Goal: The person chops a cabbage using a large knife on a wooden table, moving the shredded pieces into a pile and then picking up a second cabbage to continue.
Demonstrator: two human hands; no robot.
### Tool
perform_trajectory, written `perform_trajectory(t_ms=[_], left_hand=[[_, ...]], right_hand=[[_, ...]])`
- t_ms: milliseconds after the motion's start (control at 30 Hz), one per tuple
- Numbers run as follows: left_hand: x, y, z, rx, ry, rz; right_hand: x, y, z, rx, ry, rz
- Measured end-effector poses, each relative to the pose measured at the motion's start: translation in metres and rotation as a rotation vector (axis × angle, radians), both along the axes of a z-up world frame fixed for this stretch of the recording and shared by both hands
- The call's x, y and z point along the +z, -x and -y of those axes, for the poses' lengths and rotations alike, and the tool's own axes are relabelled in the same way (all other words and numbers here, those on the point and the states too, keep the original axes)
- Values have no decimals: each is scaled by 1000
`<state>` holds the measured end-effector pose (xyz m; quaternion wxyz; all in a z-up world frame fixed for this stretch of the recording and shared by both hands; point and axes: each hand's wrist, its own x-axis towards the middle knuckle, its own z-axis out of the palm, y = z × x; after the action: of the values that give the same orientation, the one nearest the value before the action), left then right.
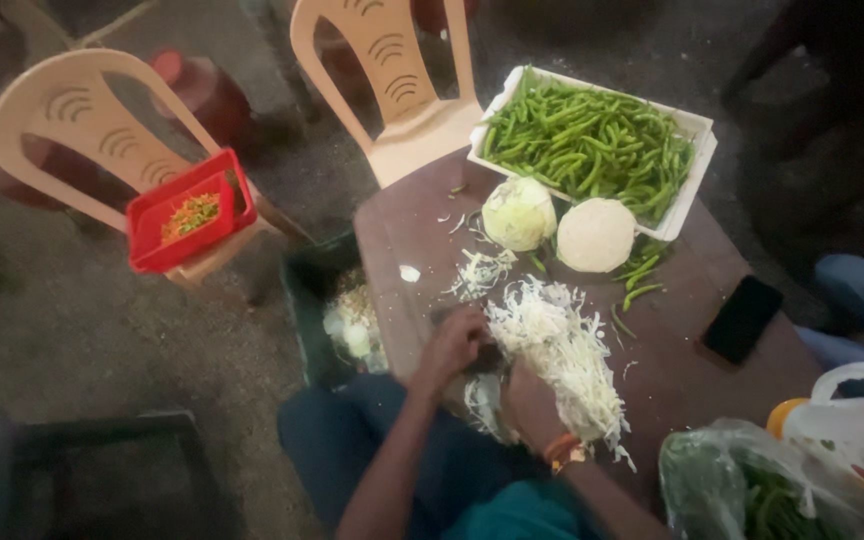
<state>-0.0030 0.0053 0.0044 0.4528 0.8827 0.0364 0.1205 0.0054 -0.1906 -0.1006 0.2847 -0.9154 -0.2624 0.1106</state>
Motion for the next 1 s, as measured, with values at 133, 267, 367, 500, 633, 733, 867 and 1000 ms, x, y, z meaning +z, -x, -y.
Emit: perform_trajectory(t_ms=[133,267,367,500,633,733,867,1000], left_hand=[[-8,1,1,-10,29,76],[-11,7,0,10,75,2],[-10,8,-2,19,33,67],[-6,5,2,16,47,58],[0,9,-1,-52,145,87],[-1,8,-3,-4,37,13],[-11,8,-3,1,159,-15],[-25,2,-4,-11,21,81]], right_hand=[[42,-23,-1,25,90,-32],[70,-5,20,33,259,-185],[37,14,19,16,158,-143],[-1,5,-3,-39,-5,10],[32,-18,0,3,79,-114],[70,-11,14,17,188,-184],[51,11,20,-1,242,-275],[6,4,0,-13,16,27]])
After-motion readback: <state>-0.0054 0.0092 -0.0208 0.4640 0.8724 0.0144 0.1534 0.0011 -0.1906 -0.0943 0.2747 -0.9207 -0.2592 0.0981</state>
